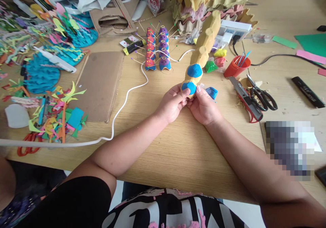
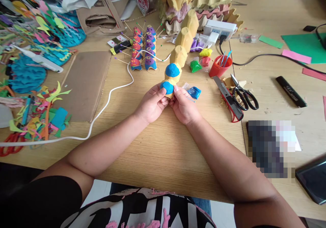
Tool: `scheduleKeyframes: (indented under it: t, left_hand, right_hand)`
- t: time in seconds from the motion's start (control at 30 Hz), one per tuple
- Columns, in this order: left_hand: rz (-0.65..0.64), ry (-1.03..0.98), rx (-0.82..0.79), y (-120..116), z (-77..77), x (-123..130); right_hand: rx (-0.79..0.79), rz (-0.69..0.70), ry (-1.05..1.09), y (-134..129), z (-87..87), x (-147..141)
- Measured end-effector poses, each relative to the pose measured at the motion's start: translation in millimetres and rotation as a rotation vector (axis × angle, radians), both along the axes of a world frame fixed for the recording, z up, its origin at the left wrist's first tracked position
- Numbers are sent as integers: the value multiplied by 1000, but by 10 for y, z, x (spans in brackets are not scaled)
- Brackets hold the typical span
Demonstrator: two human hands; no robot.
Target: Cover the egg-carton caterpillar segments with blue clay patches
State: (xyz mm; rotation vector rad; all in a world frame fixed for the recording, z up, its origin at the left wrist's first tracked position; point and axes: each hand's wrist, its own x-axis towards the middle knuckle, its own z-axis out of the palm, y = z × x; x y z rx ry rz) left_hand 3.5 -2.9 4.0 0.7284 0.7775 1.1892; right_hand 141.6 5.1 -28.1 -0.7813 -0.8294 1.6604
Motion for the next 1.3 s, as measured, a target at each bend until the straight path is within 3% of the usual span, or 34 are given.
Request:
scheduleKeyframes:
  t: [0.27, 0.37, 0.5, 0.63, 0.8, 1.3]
  left_hand:
    - [58, 8, 117, 6, -150, 16]
    - [186, 65, 184, -11, -181, 1]
    - [328, 296, 306, -41, -190, -44]
    - [325, 414, 434, -47, -210, -74]
    - [337, 418, 492, 6, -321, -76]
    - [267, 346, 410, 34, -374, -72]
  right_hand:
    - [-6, 2, 28, 1, 8, 7]
    - [-20, -14, 34, 5, 21, 21]
    - [-46, -37, 17, 5, 31, 29]
    - [-39, -27, 16, -11, 25, 30]
    - [-45, -24, 47, -21, -6, 39]
    - [-78, -41, 66, -53, 64, 25]
